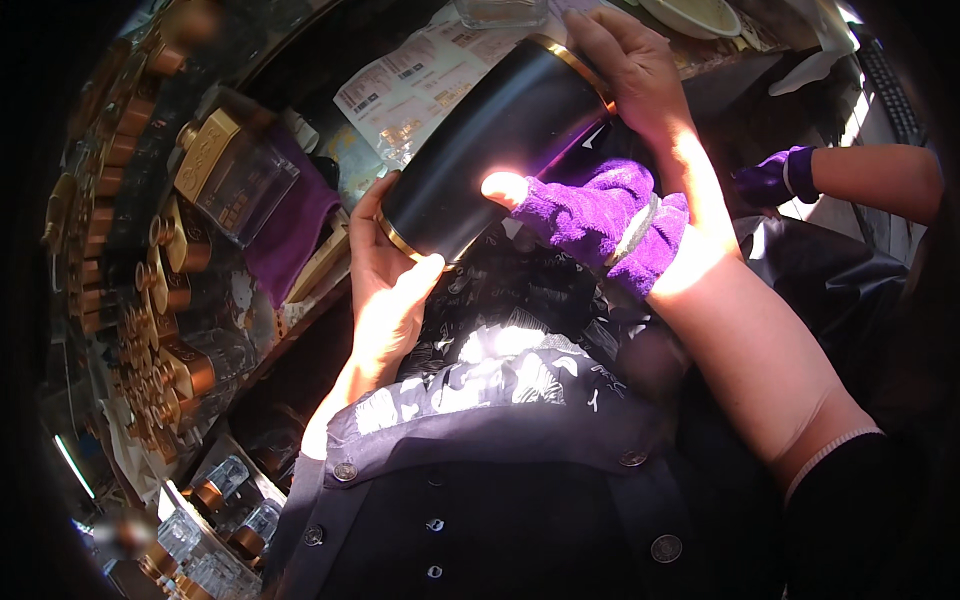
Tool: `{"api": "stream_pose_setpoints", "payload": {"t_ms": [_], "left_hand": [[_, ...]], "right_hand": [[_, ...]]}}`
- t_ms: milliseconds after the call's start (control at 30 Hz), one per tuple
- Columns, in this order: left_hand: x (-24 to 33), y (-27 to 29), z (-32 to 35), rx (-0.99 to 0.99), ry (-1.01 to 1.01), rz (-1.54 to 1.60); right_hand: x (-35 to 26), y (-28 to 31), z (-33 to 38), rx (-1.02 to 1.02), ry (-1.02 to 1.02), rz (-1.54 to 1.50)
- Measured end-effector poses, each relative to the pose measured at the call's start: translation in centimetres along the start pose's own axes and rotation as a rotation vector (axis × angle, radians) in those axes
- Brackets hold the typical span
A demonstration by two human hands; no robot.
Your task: The person applies adhesive labels to the sides of clear plastic containers with gold lids, using a green squeegee to smooth them. They also handle a black cylindrical tin, wiping its surface with a purple cloth. The person repeatedly picks up containers, applies labels, and places them back on the work surface.
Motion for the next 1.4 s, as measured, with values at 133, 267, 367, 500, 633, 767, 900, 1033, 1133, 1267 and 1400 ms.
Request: {"api": "stream_pose_setpoints", "payload": {"t_ms": [133,267,367,500,633,767,900,1033,1133,1267,1400], "left_hand": [[-0.2,0.0,0.1,-0.021,-0.001,-0.034],[-0.6,0.6,0.1,0.014,0.067,-0.066],[-0.5,0.7,0.0,0.030,0.134,0.142],[-0.4,0.3,-0.1,0.008,0.121,0.029],[0.7,-0.7,-0.5,-0.041,0.105,-0.072],[2.5,-2.4,-1.1,-0.062,0.147,-0.009],[3.5,-3.2,-2.1,-0.077,0.242,0.028],[4.2,-3.6,-2.6,-0.103,0.292,-0.052],[4.4,-3.7,-2.8,-0.141,0.323,-0.128],[4.2,-3.6,-3.1,-0.173,0.360,-0.187],[4.5,-3.7,-2.9,-0.168,0.354,-0.184]], "right_hand": [[0.3,0.3,-0.3,-0.001,0.011,0.077],[0.8,1.2,-0.6,0.005,-0.013,0.192],[0.8,0.9,-0.8,-0.019,0.020,0.082],[0.3,0.3,-0.9,-0.010,0.050,-0.092],[-0.2,0.1,-0.7,-0.028,0.054,-0.190],[0.6,1.0,-0.6,0.075,0.068,-0.275],[2.2,2.5,-1.8,-0.184,0.208,-0.188],[1.9,2.0,-1.8,-0.066,0.149,-0.309],[2.6,2.3,-1.8,-0.028,0.114,-0.420],[2.8,2.5,-1.6,0.002,0.103,-0.412],[2.9,2.6,-1.8,-0.022,0.118,-0.407]]}}
Point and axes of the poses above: each hand's wrist, its own z-axis away from the middle knuckle, its own y-axis out of the back of the hand, x = y × z, the point moved 8 cm from there along -z, towards the middle knuckle
